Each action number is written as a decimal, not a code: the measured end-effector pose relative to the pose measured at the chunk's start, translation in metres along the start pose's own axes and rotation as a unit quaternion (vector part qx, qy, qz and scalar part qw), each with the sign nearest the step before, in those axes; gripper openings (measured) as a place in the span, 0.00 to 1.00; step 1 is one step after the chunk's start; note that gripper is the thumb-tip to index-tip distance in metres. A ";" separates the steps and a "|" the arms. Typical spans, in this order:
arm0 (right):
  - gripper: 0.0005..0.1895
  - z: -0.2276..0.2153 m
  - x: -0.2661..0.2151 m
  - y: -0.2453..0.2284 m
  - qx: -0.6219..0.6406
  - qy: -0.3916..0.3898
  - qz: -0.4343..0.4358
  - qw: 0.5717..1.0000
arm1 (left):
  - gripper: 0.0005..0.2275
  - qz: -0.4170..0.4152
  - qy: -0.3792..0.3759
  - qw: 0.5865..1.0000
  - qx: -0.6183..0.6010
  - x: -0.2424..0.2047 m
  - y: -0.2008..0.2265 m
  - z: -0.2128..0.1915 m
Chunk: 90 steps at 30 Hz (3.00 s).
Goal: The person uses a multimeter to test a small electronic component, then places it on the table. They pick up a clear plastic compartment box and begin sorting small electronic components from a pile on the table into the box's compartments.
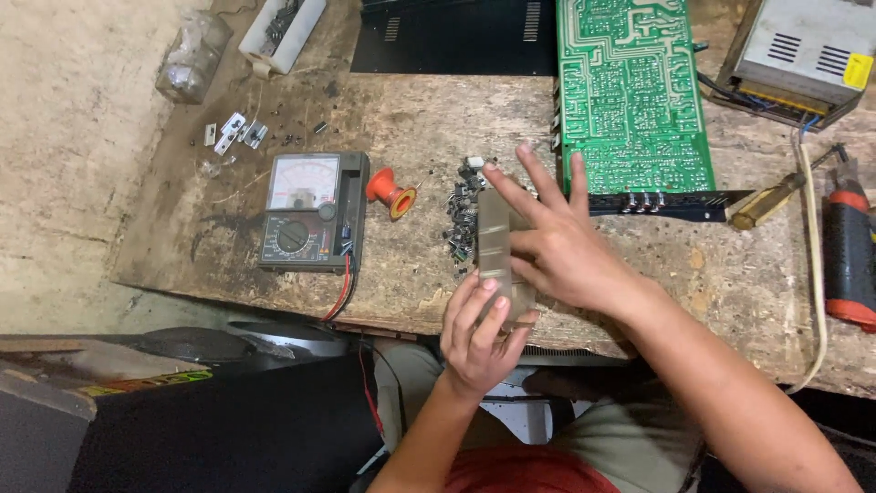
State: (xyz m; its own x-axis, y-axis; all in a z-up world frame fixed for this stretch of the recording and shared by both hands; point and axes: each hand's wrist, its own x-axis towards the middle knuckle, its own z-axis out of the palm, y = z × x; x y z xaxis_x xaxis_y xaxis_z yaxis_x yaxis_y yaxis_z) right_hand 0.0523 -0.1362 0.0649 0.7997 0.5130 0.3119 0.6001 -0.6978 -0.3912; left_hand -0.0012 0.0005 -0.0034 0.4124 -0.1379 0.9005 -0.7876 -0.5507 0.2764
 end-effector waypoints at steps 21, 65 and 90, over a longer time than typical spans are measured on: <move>0.03 -0.019 -0.007 0.006 0.199 0.184 -0.087 0.959 | 0.28 -0.085 0.042 0.995 -0.028 -0.011 -0.003 0.004; 0.09 0.003 -0.043 0.044 0.772 0.297 0.009 0.562 | 0.23 -0.083 0.085 0.992 -0.046 -0.013 -0.003 0.012; 0.15 -0.069 -0.081 0.155 0.124 0.290 0.078 0.946 | 0.25 -0.227 0.173 0.943 -0.173 0.003 -0.003 -0.028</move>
State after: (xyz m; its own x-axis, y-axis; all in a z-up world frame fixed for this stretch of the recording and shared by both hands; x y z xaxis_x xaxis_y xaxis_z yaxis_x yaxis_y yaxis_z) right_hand 0.0801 -0.3206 0.0388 0.7776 0.0027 0.6288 0.5190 -0.5672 -0.6395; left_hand -0.0108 0.0248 0.0081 0.6163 0.3568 0.7021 -0.6930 -0.1778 0.6987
